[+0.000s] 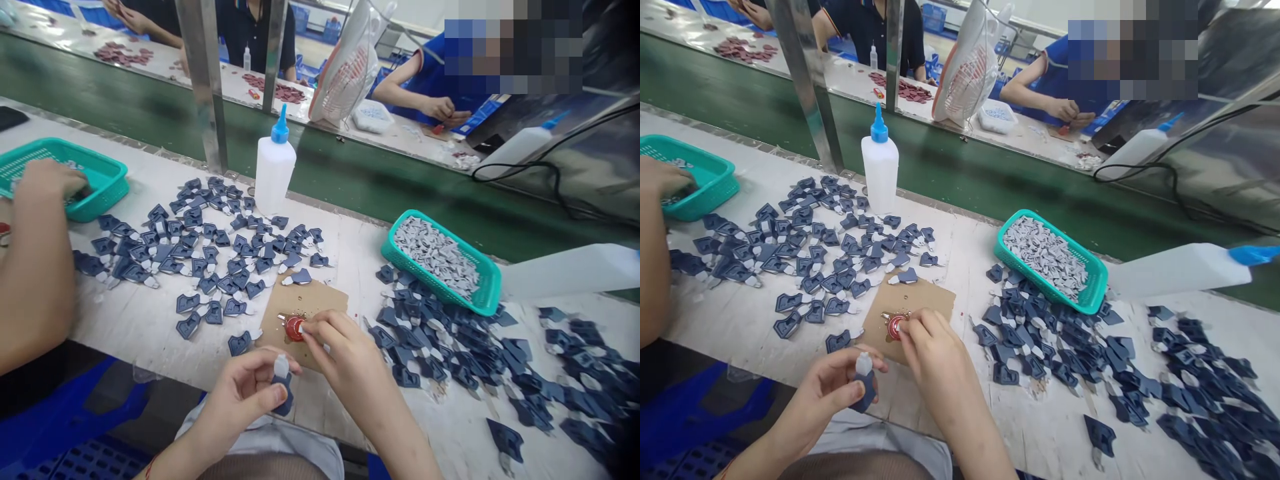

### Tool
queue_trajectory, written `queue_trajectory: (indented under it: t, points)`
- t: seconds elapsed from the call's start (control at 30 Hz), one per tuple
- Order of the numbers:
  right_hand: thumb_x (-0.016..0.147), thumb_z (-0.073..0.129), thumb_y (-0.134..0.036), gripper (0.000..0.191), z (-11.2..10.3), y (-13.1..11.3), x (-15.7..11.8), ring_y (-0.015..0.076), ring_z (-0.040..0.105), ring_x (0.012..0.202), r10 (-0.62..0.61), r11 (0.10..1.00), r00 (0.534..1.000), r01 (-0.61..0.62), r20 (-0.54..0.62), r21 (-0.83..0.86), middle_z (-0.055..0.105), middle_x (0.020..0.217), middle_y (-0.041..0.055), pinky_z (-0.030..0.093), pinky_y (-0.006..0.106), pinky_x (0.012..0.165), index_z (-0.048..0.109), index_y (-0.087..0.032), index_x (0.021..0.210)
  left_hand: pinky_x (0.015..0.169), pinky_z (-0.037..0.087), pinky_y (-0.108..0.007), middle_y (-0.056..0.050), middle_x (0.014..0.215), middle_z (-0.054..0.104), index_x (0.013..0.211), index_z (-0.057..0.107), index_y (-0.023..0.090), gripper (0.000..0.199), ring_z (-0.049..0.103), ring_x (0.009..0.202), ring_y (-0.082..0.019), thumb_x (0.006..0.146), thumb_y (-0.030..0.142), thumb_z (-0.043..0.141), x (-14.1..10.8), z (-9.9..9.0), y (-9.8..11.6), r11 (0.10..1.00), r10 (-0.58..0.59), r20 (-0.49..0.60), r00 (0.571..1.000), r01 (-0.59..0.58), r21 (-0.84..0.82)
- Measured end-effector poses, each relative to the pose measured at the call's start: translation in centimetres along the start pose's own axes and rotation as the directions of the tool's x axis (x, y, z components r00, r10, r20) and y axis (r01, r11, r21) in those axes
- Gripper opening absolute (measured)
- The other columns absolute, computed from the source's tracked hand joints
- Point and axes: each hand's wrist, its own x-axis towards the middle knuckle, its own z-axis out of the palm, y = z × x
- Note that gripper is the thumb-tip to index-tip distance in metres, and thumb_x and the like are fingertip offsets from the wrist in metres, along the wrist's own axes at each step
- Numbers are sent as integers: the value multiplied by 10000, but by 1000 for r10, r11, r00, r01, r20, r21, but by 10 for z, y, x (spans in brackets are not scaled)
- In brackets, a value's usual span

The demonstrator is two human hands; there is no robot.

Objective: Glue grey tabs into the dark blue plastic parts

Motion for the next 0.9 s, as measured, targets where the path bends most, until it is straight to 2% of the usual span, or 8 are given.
queue_trajectory:
  t: [0.13,0.27,0.33,0.43,0.53,0.67,0.77,0.9]
  points:
    - [936,546,-131,125,0,-2,1,205,632,818,0,1000,1000,0,-5,-17,639,884,63,530,317,707,656,-177,900,563,451,-181,-47,732,706,995,774,206,305,573,609,-97,769,411,775,-2,1,-1,995,-98,21,995,97,34]
    - [939,539,-137,139,0,-3,2,196,629,804,7,1000,1000,-7,-5,-6,635,880,61,526,308,704,643,-186,862,424,372,-163,-23,731,678,1108,755,221,440,519,462,-54,746,470,776,-1,0,0,977,-211,23,977,210,28]
    - [946,525,-139,153,0,-3,2,197,629,804,19,1000,1000,-19,-6,-3,633,877,62,526,312,705,638,-189,854,462,436,-178,-45,771,700,1092,768,219,456,596,520,-85,745,515,761,-2,2,3,970,-238,10,971,239,-39]
    - [958,496,-140,179,0,-3,1,194,630,804,36,999,999,-36,-5,7,634,874,64,528,318,715,637,-192,861,640,555,-234,-63,834,739,1063,781,227,454,716,693,-162,711,513,793,-4,4,10,940,-305,2,952,302,-157]
    - [961,490,-153,194,0,-5,1,194,629,808,43,999,999,-44,12,24,638,872,64,526,319,718,648,-197,857,735,579,-261,-47,848,752,1060,778,242,443,750,848,-226,659,409,861,-5,3,16,897,-391,-23,920,375,-235]
    - [932,526,-148,183,-4,-6,4,202,641,829,122,977,993,-120,0,176,666,868,67,520,325,727,691,-193,864,780,576,-263,-52,930,756,1041,766,222,373,727,984,-245,687,297,857,-3,-1,18,905,-380,-61,923,358,-230]
    - [890,619,-242,128,-9,-3,1,195,667,820,283,841,959,-248,1,480,714,862,61,524,314,732,739,-208,861,774,573,-255,-65,949,752,918,751,179,256,713,996,-233,700,273,846,-3,-1,17,936,-332,-44,942,323,-142]
    - [729,780,-403,196,-11,0,-11,192,680,750,519,400,840,-399,155,825,753,822,58,546,316,707,769,-213,776,563,537,-180,-62,921,747,883,671,160,299,743,801,-193,676,268,857,0,6,13,956,-288,-67,955,283,-80]
